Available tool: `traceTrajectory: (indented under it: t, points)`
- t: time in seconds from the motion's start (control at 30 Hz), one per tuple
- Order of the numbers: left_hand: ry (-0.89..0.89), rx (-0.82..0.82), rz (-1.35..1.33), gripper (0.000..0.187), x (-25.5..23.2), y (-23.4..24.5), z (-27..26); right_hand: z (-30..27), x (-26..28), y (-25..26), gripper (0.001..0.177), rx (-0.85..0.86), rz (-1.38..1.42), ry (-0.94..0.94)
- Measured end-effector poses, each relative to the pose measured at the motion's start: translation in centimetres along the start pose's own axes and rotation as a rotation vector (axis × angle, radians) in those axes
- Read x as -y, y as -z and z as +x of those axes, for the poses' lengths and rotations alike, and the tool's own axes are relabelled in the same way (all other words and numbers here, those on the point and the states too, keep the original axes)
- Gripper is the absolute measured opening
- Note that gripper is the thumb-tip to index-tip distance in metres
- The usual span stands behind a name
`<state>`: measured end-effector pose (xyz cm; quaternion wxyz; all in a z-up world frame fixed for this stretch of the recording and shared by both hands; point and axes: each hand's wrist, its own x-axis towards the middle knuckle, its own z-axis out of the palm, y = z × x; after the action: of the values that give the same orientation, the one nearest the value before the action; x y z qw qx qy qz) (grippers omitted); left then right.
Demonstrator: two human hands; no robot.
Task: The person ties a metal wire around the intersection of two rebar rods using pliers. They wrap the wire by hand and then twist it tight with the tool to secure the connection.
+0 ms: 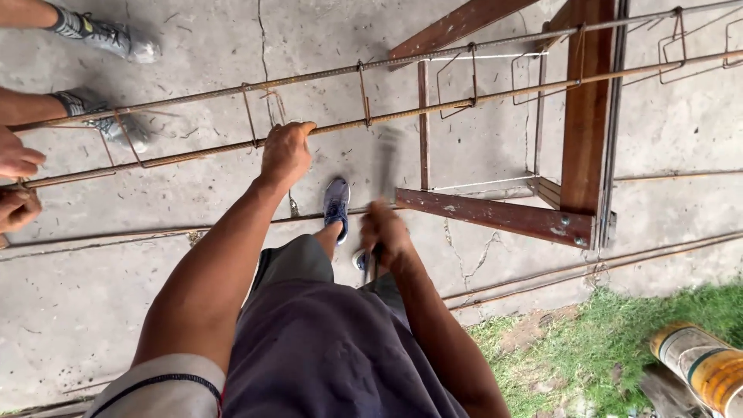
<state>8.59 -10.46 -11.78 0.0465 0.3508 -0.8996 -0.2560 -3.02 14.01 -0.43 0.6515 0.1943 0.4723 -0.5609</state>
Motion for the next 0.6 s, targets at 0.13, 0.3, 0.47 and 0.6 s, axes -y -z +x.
traceTrajectory:
  t: [0.13,0.3,0.47,0.6]
  points:
    - [0.0,-0.024,-0.027,0.029,0.3,-0.1,0.5,-0.5,-1.1,0.4,0.04,0.014,-0.052,-0.054]
    - [-0.078,-0.1,0.104,0.038,-3.8,4.0,0.2,-2.7,-0.8,4.1,0.037,-0.167,-0.034,0.039]
    - [-0.033,0.024,0.062,0.063,-10.1,4.9,4.1,-10.1,-0.6,15.5,0.028,-0.563,-0.639,0.174]
    - [0.205,0.151,-0.069,0.063,-13.1,4.7,5.0,-18.5,-6.1,24.5,0.047,-0.819,-1.339,-0.241]
